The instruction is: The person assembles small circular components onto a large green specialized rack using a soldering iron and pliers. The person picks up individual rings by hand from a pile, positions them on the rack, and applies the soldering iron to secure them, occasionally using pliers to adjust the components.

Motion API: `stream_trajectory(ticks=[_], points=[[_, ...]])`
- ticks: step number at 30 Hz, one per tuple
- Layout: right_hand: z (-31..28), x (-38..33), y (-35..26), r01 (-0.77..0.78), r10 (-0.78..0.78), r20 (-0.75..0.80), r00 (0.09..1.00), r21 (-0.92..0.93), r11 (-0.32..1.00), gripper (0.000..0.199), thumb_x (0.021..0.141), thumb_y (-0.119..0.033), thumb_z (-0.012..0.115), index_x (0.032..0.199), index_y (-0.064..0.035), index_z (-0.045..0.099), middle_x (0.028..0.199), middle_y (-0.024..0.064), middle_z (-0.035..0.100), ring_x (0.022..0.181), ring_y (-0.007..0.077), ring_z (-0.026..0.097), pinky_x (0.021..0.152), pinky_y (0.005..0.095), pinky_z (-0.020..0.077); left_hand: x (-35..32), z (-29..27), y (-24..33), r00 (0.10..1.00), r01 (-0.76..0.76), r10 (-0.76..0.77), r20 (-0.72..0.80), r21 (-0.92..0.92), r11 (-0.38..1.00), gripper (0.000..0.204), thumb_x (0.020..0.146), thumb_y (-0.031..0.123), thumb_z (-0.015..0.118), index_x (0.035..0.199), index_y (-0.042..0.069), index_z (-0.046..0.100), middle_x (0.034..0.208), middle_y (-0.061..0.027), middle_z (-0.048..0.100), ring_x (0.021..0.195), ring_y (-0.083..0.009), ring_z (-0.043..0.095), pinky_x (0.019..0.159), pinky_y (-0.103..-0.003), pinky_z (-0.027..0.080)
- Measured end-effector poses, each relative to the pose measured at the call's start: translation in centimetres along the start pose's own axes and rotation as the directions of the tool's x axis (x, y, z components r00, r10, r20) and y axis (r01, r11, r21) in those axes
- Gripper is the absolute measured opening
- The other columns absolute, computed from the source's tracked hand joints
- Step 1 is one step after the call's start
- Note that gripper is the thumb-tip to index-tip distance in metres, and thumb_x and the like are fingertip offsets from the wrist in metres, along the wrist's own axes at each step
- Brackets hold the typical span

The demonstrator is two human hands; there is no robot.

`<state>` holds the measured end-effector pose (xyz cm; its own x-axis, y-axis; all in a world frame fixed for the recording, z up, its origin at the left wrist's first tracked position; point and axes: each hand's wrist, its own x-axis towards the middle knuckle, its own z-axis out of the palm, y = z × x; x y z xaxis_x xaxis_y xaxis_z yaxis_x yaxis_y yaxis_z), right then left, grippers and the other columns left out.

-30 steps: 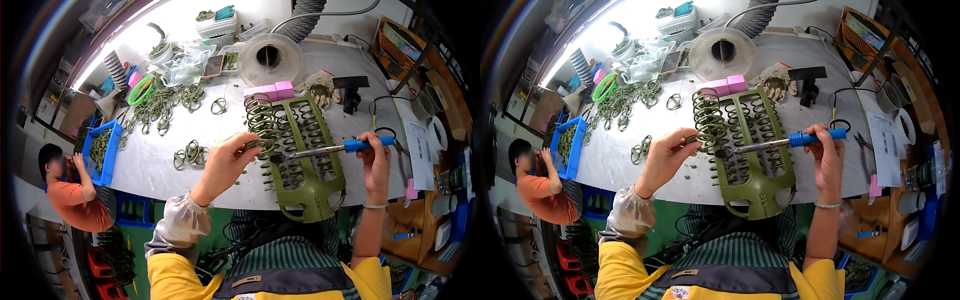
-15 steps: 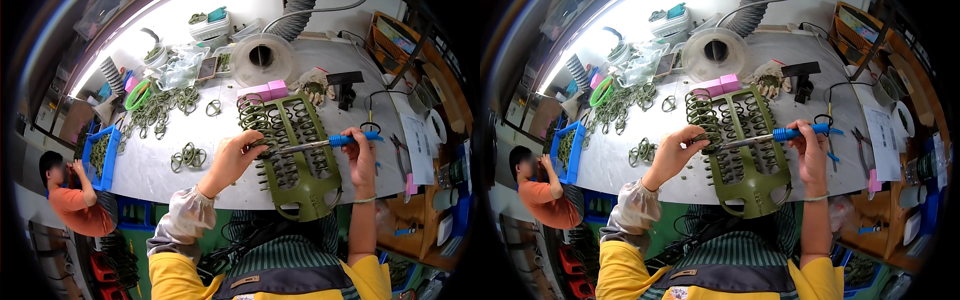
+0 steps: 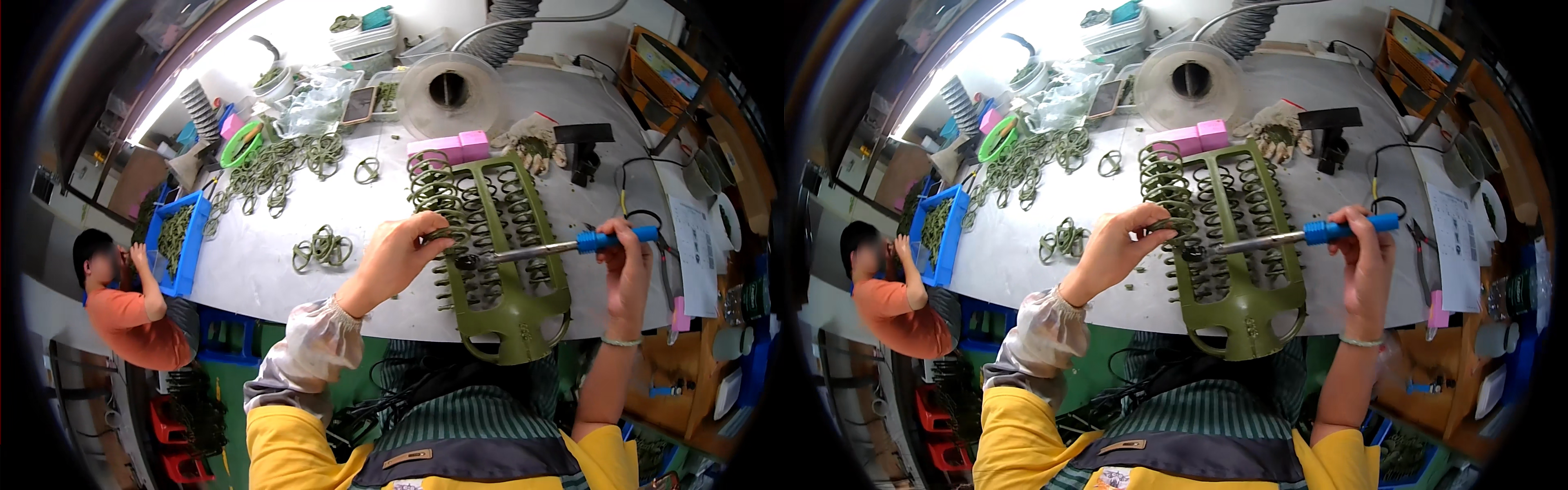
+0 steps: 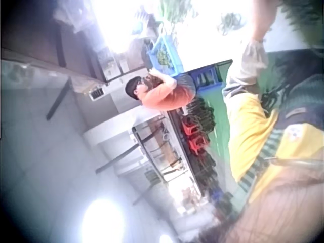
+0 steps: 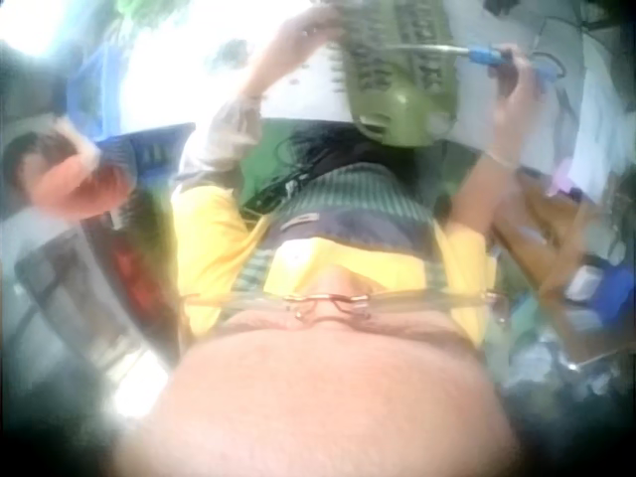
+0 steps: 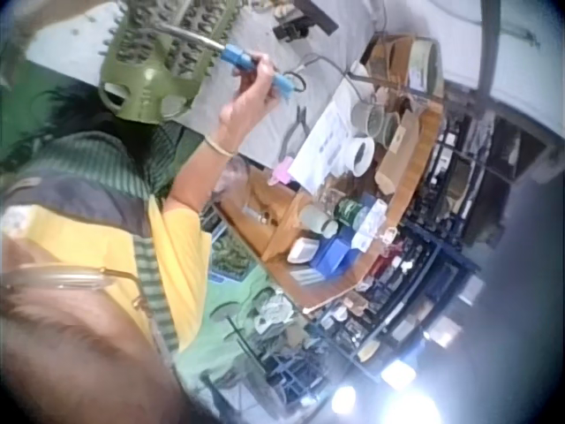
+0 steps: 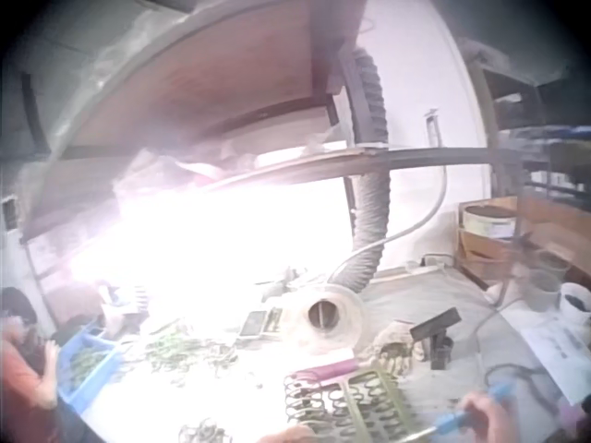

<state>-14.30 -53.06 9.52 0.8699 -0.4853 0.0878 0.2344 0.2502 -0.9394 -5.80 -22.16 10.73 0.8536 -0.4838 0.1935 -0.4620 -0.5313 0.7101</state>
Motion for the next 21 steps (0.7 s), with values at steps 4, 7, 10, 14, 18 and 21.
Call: stream_trajectory(ticks=[4, 7, 10, 14, 18, 21], points=[[0.0, -0.2, -0.7, -0.024, 0.024, 0.015, 1.0, 0.046, 0.999, 0.017, 0.088, -0.02, 0.063, 0.083, -0.0038, 0.066, 0.083, 0.0049, 0.063, 0.072, 0.0099, 0.057, 0.056, 0.0242, 0.0444, 0.0, -0.3, -0.5, 0.995, -0.099, 0.099, 0.001, 0.024, 0.995, 0.02, 0.084, 0.011, 0.071, 0.099, 0.001, 0.063, 0.078, -0.0036, 0.065, 0.066, -0.0105, 0.059, 0.061, -0.026, 0.048], [0.0, -0.3, -0.7, -0.036, 0.035, 0.035, 0.999, 0.05, 0.998, 0.016, 0.089, -0.019, 0.062, 0.083, -0.0047, 0.065, 0.084, 0.0045, 0.062, 0.074, 0.0099, 0.057, 0.056, 0.0233, 0.0433, -0.5, -2.5, -3.7, 0.964, -0.07, 0.037, -0.264, -0.117, 0.991, 0.018, 0.09, 0.012, 0.064, 0.105, 0.002, 0.062, 0.083, -0.0015, 0.067, 0.074, -0.0098, 0.063, 0.064, -0.026, 0.049], [0.3, -0.8, -1.0, -0.037, 0.033, 0.063, 0.997, 0.06, 0.997, 0.016, 0.089, -0.019, 0.062, 0.083, -0.0048, 0.065, 0.084, 0.0044, 0.062, 0.072, 0.0096, 0.057, 0.055, 0.0232, 0.0433, -2.3, -7.1, -10.0, 0.911, 0.279, -0.127, -0.393, 0.36, 0.89, 0.017, 0.087, 0.004, 0.06, 0.103, 0.008, 0.063, 0.083, -0.0111, 0.066, 0.067, -0.0232, 0.063, 0.063, -0.033, 0.049], [0.4, -0.6, -0.5, -0.041, 0.035, 0.089, 0.995, 0.061, 0.997, 0.015, 0.089, -0.019, 0.062, 0.084, -0.0048, 0.065, 0.084, 0.0042, 0.062, 0.071, 0.0092, 0.056, 0.055, 0.0232, 0.0434, -6.0, -8.9, -16.5, 0.941, 0.338, -0.185, -0.285, 0.735, 0.588, 0.02, 0.078, 0.001, 0.063, 0.094, 0.011, 0.067, 0.098, -0.011, 0.06, 0.093, -0.0298, 0.057, 0.078, -0.04, 0.047], [0.8, -0.7, -0.5, -0.045, 0.041, 0.074, 0.996, 0.065, 0.997, 0.015, 0.089, -0.019, 0.061, 0.084, -0.0046, 0.065, 0.084, 0.0042, 0.062, 0.071, 0.009, 0.056, 0.055, 0.023, 0.0432, -6.5, -8.1, -17.0, 0.936, 0.209, -0.032, -0.349, 0.482, 0.851, 0.016, 0.072, 0.004, 0.071, 0.087, 0.005, 0.067, 0.101, -0.0095, 0.06, 0.099, -0.0297, 0.053, 0.086, -0.039, 0.046], [0.9, -0.7, -0.7, -0.032, 0.028, 0.071, 0.997, 0.055, 0.998, 0.016, 0.089, -0.019, 0.061, 0.084, -0.0045, 0.065, 0.083, 0.0041, 0.062, 0.071, 0.0088, 0.057, 0.055, 0.0229, 0.043, -5.9, -8.0, -14.9, 0.884, 0.247, -0.07, -0.463, 0.335, 0.909, 0.014, 0.078, 0.009, 0.073, 0.085, 0.001, 0.064, 0.095, -0.011, 0.064, 0.078, -0.0247, 0.062, 0.07, -0.034, 0.051]])
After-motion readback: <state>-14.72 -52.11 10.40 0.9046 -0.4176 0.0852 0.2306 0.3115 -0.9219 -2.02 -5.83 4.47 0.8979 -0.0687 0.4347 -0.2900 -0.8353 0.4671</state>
